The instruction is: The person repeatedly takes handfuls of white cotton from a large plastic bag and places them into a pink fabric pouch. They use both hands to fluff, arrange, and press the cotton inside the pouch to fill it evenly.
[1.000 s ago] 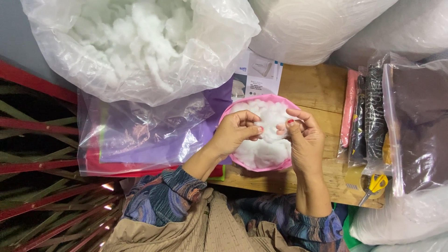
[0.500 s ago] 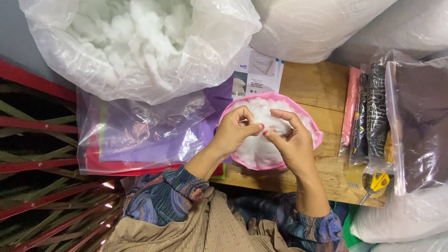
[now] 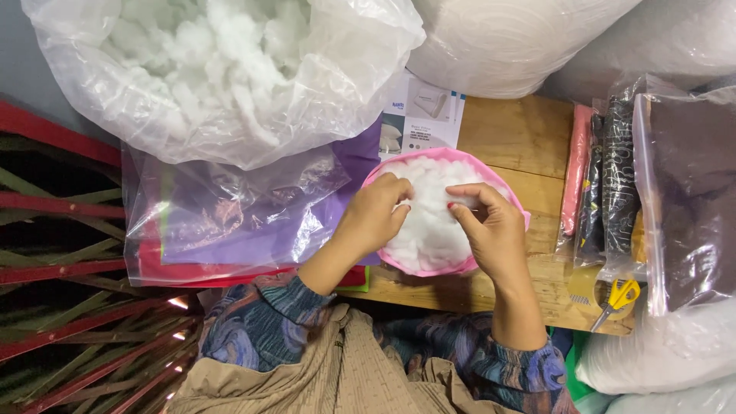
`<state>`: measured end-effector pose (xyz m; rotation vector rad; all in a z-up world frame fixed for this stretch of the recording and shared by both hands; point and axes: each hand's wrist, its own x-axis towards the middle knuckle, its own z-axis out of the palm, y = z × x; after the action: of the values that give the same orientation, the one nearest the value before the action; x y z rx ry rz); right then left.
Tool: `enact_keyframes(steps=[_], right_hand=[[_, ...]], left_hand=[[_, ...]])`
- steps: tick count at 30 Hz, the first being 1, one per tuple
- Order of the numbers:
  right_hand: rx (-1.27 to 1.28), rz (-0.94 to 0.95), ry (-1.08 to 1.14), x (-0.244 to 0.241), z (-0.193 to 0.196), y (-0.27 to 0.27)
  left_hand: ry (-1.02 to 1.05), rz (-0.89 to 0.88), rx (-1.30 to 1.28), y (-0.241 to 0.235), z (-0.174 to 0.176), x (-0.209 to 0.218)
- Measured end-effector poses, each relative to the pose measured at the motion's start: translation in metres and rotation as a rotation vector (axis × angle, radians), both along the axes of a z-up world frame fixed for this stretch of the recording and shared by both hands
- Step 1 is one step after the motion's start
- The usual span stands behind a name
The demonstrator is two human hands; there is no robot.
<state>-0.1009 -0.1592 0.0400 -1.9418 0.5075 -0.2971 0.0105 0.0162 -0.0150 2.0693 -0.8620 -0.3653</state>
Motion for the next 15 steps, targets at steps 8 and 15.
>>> enact_keyframes(steps=[8, 15], right_hand=[[-0.691, 0.217, -0.043, 0.014, -0.048, 0.032], [-1.016, 0.483, 0.292, 0.013, -0.097, 0.022]], left_hand=[[-0.784, 0.203, 0.275, -0.036, -0.097, -0.049], [-0.734, 0.282, 0.586, -0.026, -0.087, -0.049]])
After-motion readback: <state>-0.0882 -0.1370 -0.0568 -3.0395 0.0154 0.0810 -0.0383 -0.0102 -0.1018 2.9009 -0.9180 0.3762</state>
